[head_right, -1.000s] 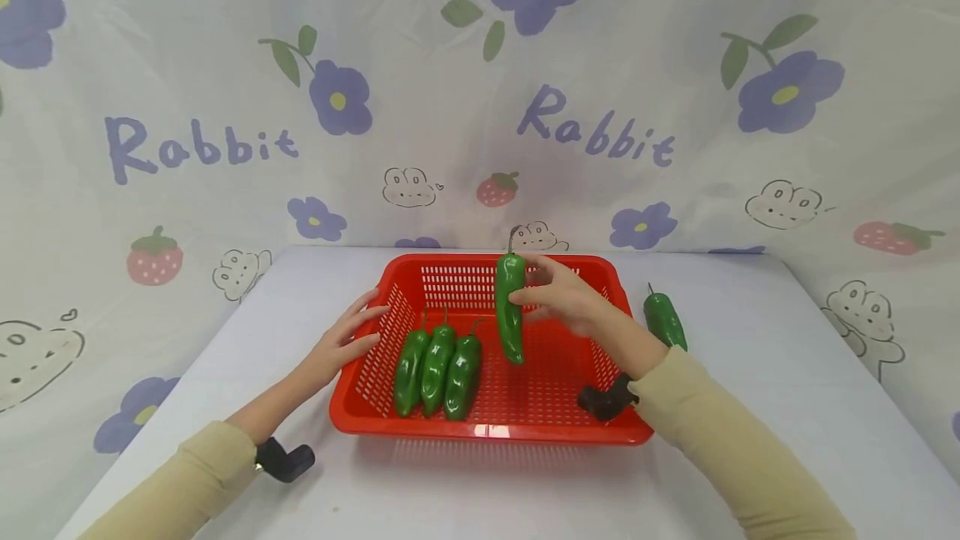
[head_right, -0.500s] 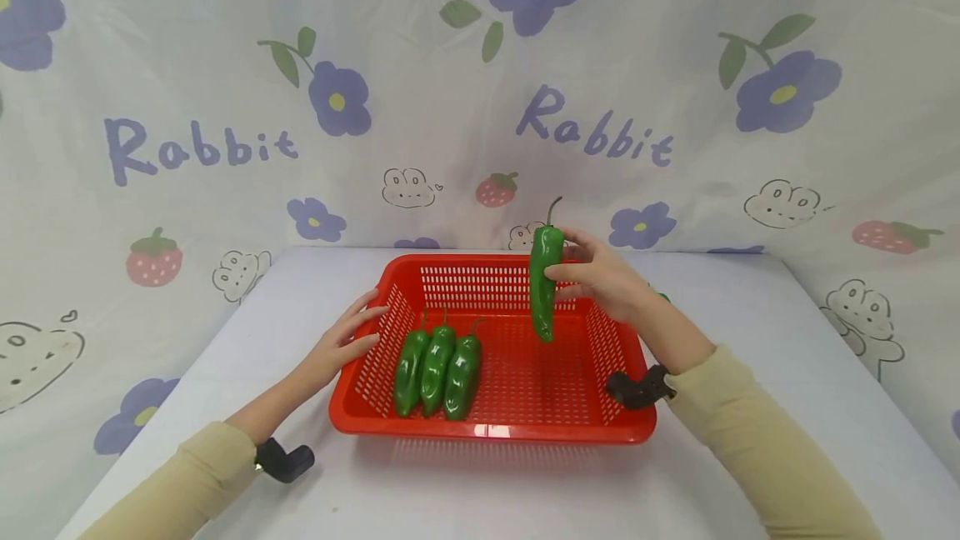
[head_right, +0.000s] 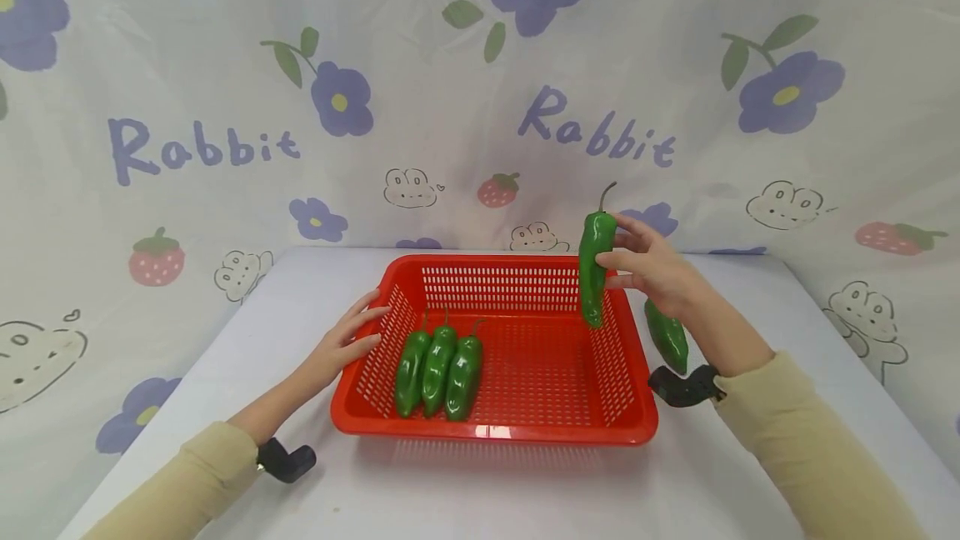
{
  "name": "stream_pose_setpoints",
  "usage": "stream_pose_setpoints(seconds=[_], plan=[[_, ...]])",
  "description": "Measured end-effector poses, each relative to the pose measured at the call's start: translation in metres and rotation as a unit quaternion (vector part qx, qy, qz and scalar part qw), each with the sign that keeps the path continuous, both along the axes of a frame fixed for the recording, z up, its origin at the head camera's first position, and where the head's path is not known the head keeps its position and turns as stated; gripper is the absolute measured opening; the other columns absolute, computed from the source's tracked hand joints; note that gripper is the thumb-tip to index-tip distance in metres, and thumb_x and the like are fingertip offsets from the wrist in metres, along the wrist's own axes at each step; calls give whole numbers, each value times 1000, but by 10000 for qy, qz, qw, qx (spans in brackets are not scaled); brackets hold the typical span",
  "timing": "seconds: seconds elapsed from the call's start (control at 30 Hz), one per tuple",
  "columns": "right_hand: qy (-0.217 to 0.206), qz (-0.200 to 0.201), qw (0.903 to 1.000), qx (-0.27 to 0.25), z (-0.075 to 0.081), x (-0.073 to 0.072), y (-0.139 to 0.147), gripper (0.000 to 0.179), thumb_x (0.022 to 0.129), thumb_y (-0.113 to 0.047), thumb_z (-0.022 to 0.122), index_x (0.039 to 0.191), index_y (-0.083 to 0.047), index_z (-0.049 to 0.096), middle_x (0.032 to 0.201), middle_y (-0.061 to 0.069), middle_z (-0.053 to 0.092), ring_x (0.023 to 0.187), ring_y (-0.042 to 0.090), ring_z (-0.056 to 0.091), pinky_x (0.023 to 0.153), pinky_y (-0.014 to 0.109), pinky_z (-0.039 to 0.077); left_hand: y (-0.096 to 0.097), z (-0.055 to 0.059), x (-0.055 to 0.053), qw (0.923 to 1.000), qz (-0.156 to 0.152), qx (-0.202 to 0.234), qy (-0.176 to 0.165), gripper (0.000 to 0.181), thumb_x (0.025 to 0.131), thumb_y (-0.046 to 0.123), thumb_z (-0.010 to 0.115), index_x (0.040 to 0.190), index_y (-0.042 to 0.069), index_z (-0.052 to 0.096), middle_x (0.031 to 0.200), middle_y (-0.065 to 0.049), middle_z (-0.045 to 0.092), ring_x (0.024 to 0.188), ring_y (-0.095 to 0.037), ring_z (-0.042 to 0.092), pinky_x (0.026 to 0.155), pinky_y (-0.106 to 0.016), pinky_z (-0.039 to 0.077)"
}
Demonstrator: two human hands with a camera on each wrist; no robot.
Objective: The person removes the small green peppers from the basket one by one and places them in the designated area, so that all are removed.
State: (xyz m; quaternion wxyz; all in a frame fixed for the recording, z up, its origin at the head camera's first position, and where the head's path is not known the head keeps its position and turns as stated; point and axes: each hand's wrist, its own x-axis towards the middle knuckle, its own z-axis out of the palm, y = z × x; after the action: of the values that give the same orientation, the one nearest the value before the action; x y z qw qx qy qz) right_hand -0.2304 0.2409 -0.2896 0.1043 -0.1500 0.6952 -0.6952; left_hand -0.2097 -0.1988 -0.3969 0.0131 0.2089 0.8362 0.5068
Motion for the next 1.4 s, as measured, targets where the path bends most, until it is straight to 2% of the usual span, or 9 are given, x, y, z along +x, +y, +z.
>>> stream_pose_setpoints(seconds=[0.17,0.37,0.5,0.73,0.93,1.13,1.3,1.33,1.4], plan=[[111,-183,9994,285,-2,0,18,59,90,-5,53,139,-12,23,114,-3,51,90,10,63,74,29,54,0,0,0,10000,-6,-44,8,45,91,17,52,133,5,45,152,-10,15,130,-40,30,84,-45,51],[-16,-502,9981,367,-6,0,39,70,89,-4,54,145,-9,13,107,-8,55,85,8,64,71,26,54,0,0,0,10000,-15,-49,18,45,91,17,53,133,5,45,152,-10,15,129,-40,32,83,-43,51],[-27,-685,9954,675,-10,0,52,73,90,-6,55,147,-8,10,103,-14,58,85,5,63,70,24,54,-1,0,0,10000,-9,-79,27,45,91,18,52,133,6,45,152,-10,15,129,-39,31,84,-43,51],[218,-1046,9790,1735,-19,-2,71,72,92,-16,54,147,-7,9,101,-21,51,87,-4,58,72,18,51,-1,0,0,9999,20,-109,30,45,91,18,53,133,8,45,152,-10,15,130,-39,30,84,-44,51],[371,-1266,9669,2182,-28,-2,86,71,92,-20,53,147,-5,10,99,-25,48,86,-8,55,71,16,49,-1,1,1,9999,17,-110,53,44,91,17,53,133,7,45,152,-10,15,130,-40,31,85,-45,50],[245,-1480,9568,2489,-40,-5,94,73,92,-25,54,146,-2,10,109,-8,42,83,-11,52,70,14,47,0,1,0,9999,24,-138,83,43,91,15,52,133,6,45,152,-10,15,131,-39,29,86,-47,49],[225,-1636,9554,2448,-50,-6,100,73,91,-25,55,145,-1,11,100,-16,44,80,-12,52,68,12,47,0,1,0,9999,41,-107,60,43,91,14,52,133,6,46,152,-10,15,132,-39,28,85,-47,49],[219,-1679,9546,2451,-52,-7,101,74,91,-24,55,145,-1,11,102,-14,45,79,-12,52,68,11,47,0,1,0,9999,45,-108,59,43,91,14,52,133,6,46,152,-10,15,132,-38,27,86,-47,49],[171,-1777,9522,2478,-57,-8,102,75,91,-25,55,145,1,10,111,0,51,77,-13,51,67,11,47,0,1,0,9999,45,-102,58,44,91,15,52,133,6,46,152,-10,16,132,-39,28,85,-48,49]])
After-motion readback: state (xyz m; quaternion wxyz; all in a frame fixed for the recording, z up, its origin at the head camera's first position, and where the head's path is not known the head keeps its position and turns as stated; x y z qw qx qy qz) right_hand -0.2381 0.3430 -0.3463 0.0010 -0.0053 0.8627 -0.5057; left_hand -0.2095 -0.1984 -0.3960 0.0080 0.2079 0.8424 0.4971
